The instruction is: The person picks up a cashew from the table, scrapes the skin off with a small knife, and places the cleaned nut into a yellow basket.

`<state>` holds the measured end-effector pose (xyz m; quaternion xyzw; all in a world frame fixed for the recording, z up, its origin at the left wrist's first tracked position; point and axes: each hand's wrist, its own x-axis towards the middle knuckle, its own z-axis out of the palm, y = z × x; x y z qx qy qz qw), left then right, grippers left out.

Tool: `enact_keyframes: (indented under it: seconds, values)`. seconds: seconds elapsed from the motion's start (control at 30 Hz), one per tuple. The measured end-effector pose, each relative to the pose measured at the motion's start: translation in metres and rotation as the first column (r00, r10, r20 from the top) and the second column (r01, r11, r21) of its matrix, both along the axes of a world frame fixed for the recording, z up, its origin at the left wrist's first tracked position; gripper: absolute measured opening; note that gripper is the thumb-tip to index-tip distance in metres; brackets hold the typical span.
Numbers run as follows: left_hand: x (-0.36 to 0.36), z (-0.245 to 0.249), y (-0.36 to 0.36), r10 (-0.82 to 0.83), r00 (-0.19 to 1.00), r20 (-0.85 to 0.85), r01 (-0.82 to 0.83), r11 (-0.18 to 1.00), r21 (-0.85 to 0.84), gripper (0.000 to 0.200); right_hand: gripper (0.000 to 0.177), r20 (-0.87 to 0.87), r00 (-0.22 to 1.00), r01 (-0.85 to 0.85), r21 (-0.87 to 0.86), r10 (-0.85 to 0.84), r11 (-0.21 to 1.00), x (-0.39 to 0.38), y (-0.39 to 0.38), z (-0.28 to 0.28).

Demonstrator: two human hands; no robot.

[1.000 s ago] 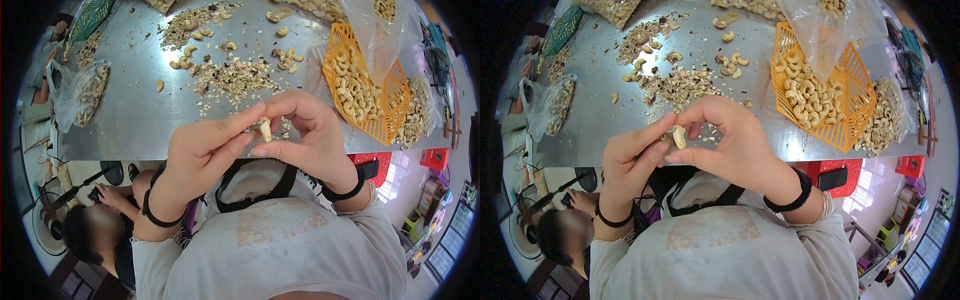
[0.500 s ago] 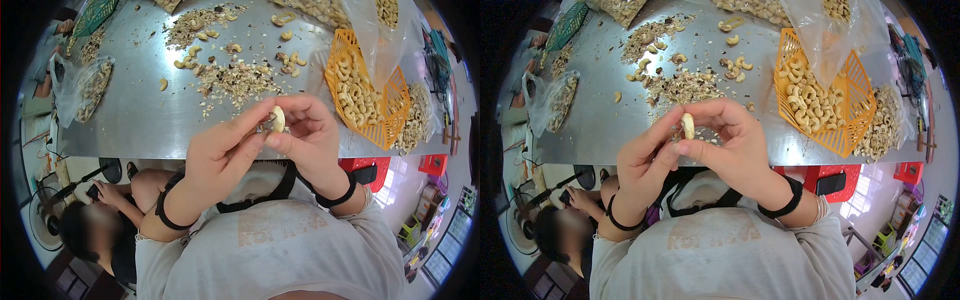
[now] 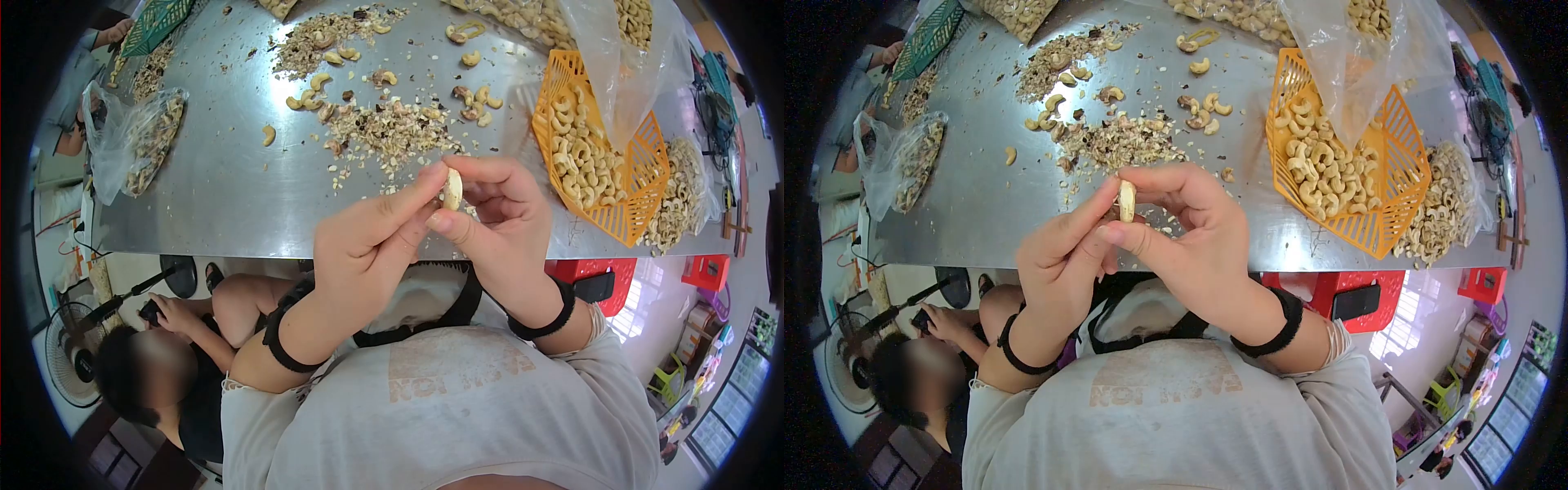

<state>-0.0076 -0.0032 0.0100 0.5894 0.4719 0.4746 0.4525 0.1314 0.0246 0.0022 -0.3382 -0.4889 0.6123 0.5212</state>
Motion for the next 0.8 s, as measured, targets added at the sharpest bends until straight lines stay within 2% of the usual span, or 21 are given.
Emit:
enact_keyframes:
  seconds: [0.03,0.17,0.23,0.33,0.37,0.43,0.67,0.73,0.77,0.8]
  values:
    - [0.001,0.0,-0.001,0.0,0.998,0.065,0.005,0.997,-0.076,0.033,0.034,-0.006,1.0,-0.004,-0.006,0.004,1.0,0.0,0.0,0.0]
    - [0.006,-0.001,-0.001,0.038,0.987,0.154,-0.013,0.987,-0.158,0.032,0.034,-0.049,0.999,-0.022,-0.056,0.019,0.998,0.001,-0.001,0.0]
    - [0.006,-0.001,-0.001,0.094,0.899,0.428,0.058,0.943,-0.328,0.031,0.034,-0.076,0.997,-0.023,-0.047,0.019,0.999,-0.001,-0.001,-0.002]
    - [0.004,-0.005,0.0,0.019,0.908,0.417,0.098,0.961,-0.257,0.031,0.034,-0.131,0.991,-0.045,-0.048,0.039,0.998,0.0,-0.001,-0.004]
    - [0.004,-0.004,0.001,0.019,0.908,0.418,0.098,0.961,-0.257,0.031,0.034,-0.158,0.986,-0.068,-0.06,0.058,0.996,0.001,0.0,-0.004]
    - [0.004,0.0,0.002,0.023,0.958,0.287,0.048,0.97,-0.238,0.033,0.034,-0.16,0.986,-0.069,-0.084,0.055,0.994,0.001,0.0,-0.002]
    - [0.007,-0.002,0.001,0.026,0.971,0.237,0.026,0.977,-0.213,0.035,0.035,-0.169,0.985,-0.033,-0.088,0.017,0.996,-0.001,-0.001,-0.003]
    - [0.008,-0.007,0.001,0.034,0.994,0.104,-0.026,0.997,-0.078,0.035,0.035,-0.146,0.989,-0.009,-0.073,-0.002,0.997,-0.003,-0.003,-0.002]
    - [0.008,-0.01,0.001,0.035,0.994,0.104,-0.027,0.997,-0.077,0.035,0.035,-0.124,0.992,0.016,-0.056,-0.023,0.998,-0.004,-0.004,-0.002]
    - [0.007,-0.012,0.002,0.041,0.998,0.045,-0.041,0.999,-0.001,0.035,0.035,-0.124,0.992,0.015,-0.056,-0.022,0.998,-0.005,-0.004,-0.002]
